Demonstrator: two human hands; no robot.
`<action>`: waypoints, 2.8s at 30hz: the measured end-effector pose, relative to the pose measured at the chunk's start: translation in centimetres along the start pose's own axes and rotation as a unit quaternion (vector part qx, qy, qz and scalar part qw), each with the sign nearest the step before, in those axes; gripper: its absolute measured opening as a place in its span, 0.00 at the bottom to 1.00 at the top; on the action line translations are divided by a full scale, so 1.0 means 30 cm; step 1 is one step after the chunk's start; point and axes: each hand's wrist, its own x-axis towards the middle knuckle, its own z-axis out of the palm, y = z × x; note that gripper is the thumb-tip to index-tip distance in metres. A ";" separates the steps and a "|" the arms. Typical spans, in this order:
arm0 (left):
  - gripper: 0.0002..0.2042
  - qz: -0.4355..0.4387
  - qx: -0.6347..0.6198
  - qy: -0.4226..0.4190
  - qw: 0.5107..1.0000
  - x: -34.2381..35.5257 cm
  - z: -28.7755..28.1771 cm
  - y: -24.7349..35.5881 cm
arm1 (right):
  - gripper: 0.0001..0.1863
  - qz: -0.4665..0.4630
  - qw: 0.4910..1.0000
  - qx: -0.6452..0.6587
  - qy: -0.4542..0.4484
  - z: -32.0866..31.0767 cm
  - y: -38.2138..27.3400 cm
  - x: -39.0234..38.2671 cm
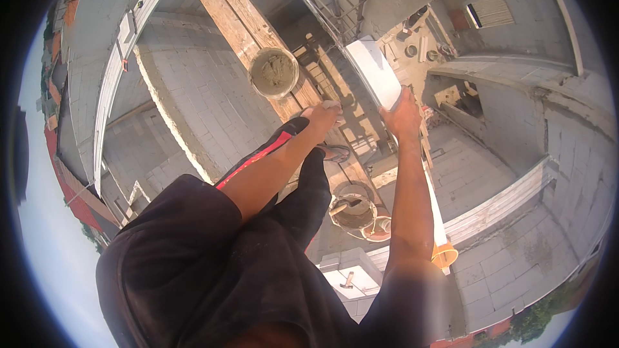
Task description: The person places white rectangular tiles onto a curved wall structure, applies cement with a trowel, and uses a hammer to tap the tiles into position. The person moves buckets and tools around the work area while continuing to install tiles.
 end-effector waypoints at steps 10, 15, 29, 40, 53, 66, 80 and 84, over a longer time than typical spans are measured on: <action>0.31 0.050 -0.187 0.007 0.981 0.565 0.104 0.031 | 0.44 -0.091 0.993 0.065 -0.044 -0.003 -0.026 0.078; 0.36 0.061 -0.149 -0.060 0.985 0.649 0.056 0.091 | 0.42 -0.090 0.990 0.101 -0.036 -0.006 -0.064 0.064; 0.38 0.054 -0.213 -0.076 0.973 0.627 0.042 0.126 | 0.39 -0.113 0.987 0.114 0.009 0.028 -0.087 0.074; 0.34 -0.043 -0.251 -0.090 0.963 0.480 0.118 -0.034 | 0.46 -0.129 0.987 0.100 -0.009 0.022 -0.053 0.077; 0.34 -0.040 -0.256 -0.133 0.957 0.291 0.377 -0.215 | 0.45 -0.082 0.975 0.184 -0.092 0.016 0.134 0.010; 0.36 0.017 -0.286 -0.106 0.952 0.360 0.353 -0.152 | 0.37 -0.056 0.949 0.296 -0.089 0.077 0.224 0.025; 0.44 0.042 -0.315 -0.177 0.932 0.442 0.336 -0.205 | 0.36 -0.072 0.953 0.284 -0.084 0.089 0.229 0.028; 0.43 0.048 -0.316 -0.171 0.932 0.415 0.353 -0.182 | 0.36 -0.092 0.950 0.288 -0.076 0.095 0.250 0.036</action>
